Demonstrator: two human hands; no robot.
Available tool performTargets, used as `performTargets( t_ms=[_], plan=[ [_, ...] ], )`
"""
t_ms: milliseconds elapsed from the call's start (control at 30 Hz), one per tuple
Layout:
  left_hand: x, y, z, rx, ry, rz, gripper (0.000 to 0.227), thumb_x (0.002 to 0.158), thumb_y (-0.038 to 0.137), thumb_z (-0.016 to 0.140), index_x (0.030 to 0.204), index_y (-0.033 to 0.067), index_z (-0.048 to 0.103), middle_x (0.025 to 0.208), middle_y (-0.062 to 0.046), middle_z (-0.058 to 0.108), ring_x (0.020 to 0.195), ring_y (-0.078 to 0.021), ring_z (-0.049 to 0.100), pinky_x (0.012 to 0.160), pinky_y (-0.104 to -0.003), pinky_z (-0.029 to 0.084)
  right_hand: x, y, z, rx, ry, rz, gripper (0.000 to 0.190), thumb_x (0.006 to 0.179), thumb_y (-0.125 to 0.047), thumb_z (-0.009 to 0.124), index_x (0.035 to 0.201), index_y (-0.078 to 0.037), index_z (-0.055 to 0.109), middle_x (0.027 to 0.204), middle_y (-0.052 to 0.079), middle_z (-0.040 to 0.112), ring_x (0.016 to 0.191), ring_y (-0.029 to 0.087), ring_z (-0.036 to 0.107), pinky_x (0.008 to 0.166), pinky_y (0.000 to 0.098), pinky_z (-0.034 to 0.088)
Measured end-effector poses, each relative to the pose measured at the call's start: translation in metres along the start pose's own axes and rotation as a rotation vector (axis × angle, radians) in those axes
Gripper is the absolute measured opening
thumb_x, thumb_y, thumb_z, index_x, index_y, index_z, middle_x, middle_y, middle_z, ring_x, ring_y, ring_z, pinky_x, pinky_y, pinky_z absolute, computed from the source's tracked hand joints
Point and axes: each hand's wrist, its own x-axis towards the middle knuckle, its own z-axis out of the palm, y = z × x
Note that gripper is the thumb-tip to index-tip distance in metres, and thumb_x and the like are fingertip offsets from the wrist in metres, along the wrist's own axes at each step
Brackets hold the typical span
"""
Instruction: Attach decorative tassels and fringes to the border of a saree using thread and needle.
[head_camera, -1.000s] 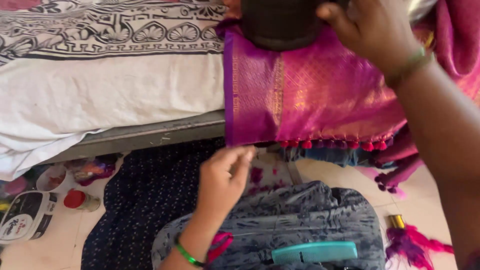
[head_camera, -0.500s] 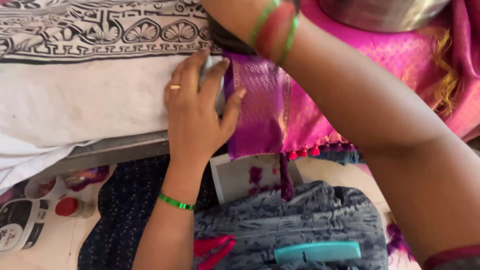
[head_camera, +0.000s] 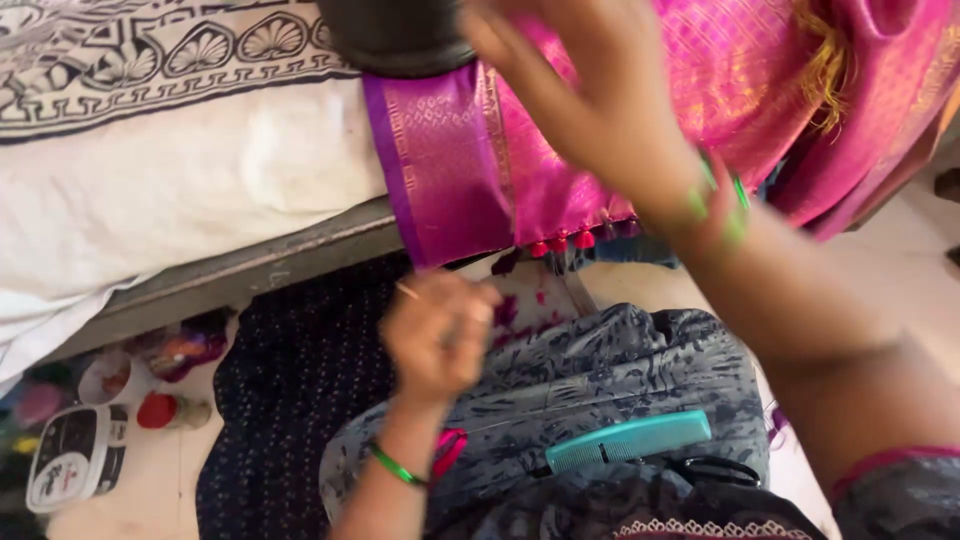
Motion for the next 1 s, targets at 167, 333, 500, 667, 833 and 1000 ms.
performTargets(
  t_ms=[167,333,500,667,833,1000],
  plan=[
    [-0.083,-0.05,0.024,-0.224,-0.079,-0.841,0.048,0.09,0.012,0.074,0.134,0.0061,0.057,0.137,-0.006,0.059,0.127,-0.0185,0.056,0.103,-0.037,0.047,-0.165,-0.054,-0.007,0.868,0.223,0.841,0.015,0.108,-0.012,0.063,0.106,0.002,0.068,0.096,0.007,0.072,0.083,0.013,0.068,0.077,0.0287,0.055],
    [-0.06,-0.078,0.047,-0.681,-0.102,-0.784,0.05,0.093,0.011,0.076,0.138,0.0016,0.057,0.138,-0.008,0.062,0.131,-0.0198,0.056,0.112,-0.036,0.043,-0.222,-0.078,0.034,1.052,-0.082,1.245,0.025,0.099,-0.019,0.063,0.113,0.0,0.069,0.106,0.006,0.073,0.095,0.012,0.066,0.085,0.0273,0.052],
    [-0.066,-0.077,0.073,-0.813,-0.152,-0.993,0.03,0.098,0.012,0.074,0.125,-0.0003,0.069,0.121,-0.006,0.071,0.113,-0.0162,0.065,0.101,-0.033,0.05,-0.219,-0.08,0.05,1.391,-0.19,1.229,0.039,0.091,-0.025,0.064,0.127,-0.011,0.061,0.128,-0.001,0.067,0.117,0.007,0.059,0.097,0.024,0.046],
    [-0.072,-0.069,0.062,-0.685,-0.165,-0.94,0.018,0.101,0.014,0.073,0.114,0.0005,0.074,0.103,-0.004,0.075,0.095,-0.0148,0.068,0.087,-0.032,0.053,-0.236,-0.076,0.057,1.722,-0.196,1.196,0.039,0.109,-0.029,0.058,0.109,0.008,0.07,0.095,0.008,0.072,0.092,0.018,0.063,0.087,0.0348,0.049],
    [-0.076,-0.057,0.059,-0.351,-0.247,-0.667,0.018,0.099,0.015,0.071,0.113,0.0046,0.076,0.103,-0.002,0.077,0.098,-0.0122,0.069,0.089,-0.031,0.054,-0.216,-0.083,0.022,1.637,-0.263,1.264,0.034,0.103,-0.025,0.056,0.104,0.006,0.071,0.079,0.01,0.071,0.089,0.023,0.075,0.087,0.0363,0.055],
    [-0.085,-0.054,0.06,-0.06,-0.331,-0.394,0.019,0.097,0.003,0.061,0.109,0.0047,0.074,0.098,-0.005,0.075,0.093,-0.0126,0.073,0.083,-0.031,0.058,-0.227,-0.106,0.023,1.403,-0.272,1.293,0.022,0.098,-0.013,0.063,0.1,0.006,0.074,0.085,0.011,0.076,0.079,0.023,0.068,0.08,0.0382,0.055]
  ],
)
